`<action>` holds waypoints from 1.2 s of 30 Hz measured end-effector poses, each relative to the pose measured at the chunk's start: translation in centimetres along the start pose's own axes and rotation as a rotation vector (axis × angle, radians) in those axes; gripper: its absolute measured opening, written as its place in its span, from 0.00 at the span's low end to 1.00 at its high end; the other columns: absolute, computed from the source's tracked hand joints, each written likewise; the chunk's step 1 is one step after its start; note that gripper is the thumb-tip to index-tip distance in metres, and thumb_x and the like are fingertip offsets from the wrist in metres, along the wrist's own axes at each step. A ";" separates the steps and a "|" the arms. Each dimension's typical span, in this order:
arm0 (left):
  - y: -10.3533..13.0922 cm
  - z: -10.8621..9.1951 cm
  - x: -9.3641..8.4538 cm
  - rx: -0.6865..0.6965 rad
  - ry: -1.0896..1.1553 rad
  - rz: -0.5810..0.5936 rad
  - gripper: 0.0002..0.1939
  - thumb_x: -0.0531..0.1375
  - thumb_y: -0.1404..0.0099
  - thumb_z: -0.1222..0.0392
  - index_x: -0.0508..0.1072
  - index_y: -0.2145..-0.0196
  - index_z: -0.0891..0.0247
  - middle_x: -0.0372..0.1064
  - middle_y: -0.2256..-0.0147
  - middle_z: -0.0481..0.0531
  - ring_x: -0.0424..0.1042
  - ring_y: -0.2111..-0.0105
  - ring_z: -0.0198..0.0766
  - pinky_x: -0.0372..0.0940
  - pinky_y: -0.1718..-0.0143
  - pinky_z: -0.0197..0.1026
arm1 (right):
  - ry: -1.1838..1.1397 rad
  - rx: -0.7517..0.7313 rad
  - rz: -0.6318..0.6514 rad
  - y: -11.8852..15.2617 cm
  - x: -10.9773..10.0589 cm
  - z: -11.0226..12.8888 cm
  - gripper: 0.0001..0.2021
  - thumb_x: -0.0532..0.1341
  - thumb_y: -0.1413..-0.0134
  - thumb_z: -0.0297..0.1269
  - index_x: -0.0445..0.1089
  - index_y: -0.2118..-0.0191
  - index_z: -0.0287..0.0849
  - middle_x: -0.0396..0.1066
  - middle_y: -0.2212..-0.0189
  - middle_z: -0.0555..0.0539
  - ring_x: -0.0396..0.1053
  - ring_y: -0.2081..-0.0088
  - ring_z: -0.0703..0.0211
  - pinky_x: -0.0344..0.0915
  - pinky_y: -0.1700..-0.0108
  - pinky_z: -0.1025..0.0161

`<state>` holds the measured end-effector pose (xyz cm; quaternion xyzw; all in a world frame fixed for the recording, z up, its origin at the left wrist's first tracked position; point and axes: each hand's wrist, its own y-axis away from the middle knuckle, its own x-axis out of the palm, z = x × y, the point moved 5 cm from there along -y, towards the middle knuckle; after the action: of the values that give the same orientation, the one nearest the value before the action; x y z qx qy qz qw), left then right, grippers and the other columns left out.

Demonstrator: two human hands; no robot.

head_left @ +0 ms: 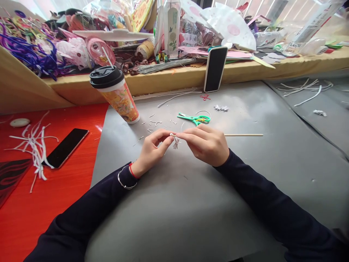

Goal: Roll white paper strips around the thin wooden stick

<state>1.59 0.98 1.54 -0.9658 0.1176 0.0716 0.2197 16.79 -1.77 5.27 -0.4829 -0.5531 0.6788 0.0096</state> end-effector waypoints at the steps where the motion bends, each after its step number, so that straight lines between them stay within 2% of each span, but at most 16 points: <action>1: 0.0 0.0 0.0 0.009 -0.021 0.001 0.08 0.56 0.38 0.61 0.73 0.63 0.64 0.69 0.66 0.52 0.68 0.68 0.33 0.65 0.67 0.36 | 0.004 -0.002 0.000 0.0 0.0 0.0 0.15 0.56 0.47 0.26 0.70 0.55 0.47 0.74 0.66 0.54 0.62 0.71 0.66 0.60 0.68 0.68; 11: -0.2 0.2 -0.4 0.073 -0.129 -0.009 0.10 0.56 0.38 0.61 0.75 0.60 0.60 0.68 0.68 0.51 0.66 0.71 0.32 0.63 0.69 0.36 | 0.038 0.021 0.018 0.0 0.0 -0.4 0.14 0.54 0.45 0.28 0.70 0.55 0.48 0.74 0.66 0.53 0.61 0.70 0.65 0.60 0.67 0.67; 18: -0.1 -0.2 -0.4 0.126 -0.208 -0.029 0.08 0.58 0.39 0.61 0.76 0.63 0.61 0.67 0.71 0.51 0.65 0.72 0.32 0.62 0.71 0.35 | 0.048 -0.018 0.000 0.0 -0.2 -0.3 0.13 0.55 0.46 0.28 0.71 0.57 0.46 0.74 0.67 0.53 0.59 0.71 0.65 0.59 0.68 0.67; 25: -0.1 -0.2 -0.4 0.119 -0.209 -0.022 0.08 0.57 0.39 0.60 0.75 0.63 0.62 0.67 0.70 0.51 0.66 0.71 0.32 0.63 0.70 0.36 | 0.011 -0.032 -0.027 0.1 -0.4 -0.3 0.13 0.55 0.45 0.28 0.71 0.57 0.46 0.73 0.67 0.52 0.59 0.71 0.64 0.58 0.68 0.66; 31: -0.1 -0.3 -0.3 0.125 -0.218 -0.016 0.09 0.57 0.38 0.58 0.75 0.64 0.62 0.68 0.70 0.51 0.66 0.71 0.33 0.63 0.70 0.36 | 0.030 -0.011 0.016 0.1 -0.2 -0.4 0.12 0.53 0.44 0.29 0.71 0.58 0.48 0.74 0.67 0.53 0.60 0.70 0.64 0.58 0.68 0.65; 36: -0.2 -0.7 -0.3 0.180 -0.315 -0.012 0.08 0.57 0.39 0.59 0.75 0.66 0.62 0.67 0.72 0.51 0.65 0.72 0.32 0.60 0.71 0.36 | 0.059 -0.042 0.052 0.2 0.0 -0.3 0.13 0.52 0.42 0.29 0.70 0.57 0.49 0.73 0.66 0.53 0.60 0.68 0.64 0.56 0.66 0.64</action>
<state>1.47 0.92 2.34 -0.9197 0.0820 0.2099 0.3215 17.13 -1.60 5.17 -0.5171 -0.5540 0.6524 -0.0021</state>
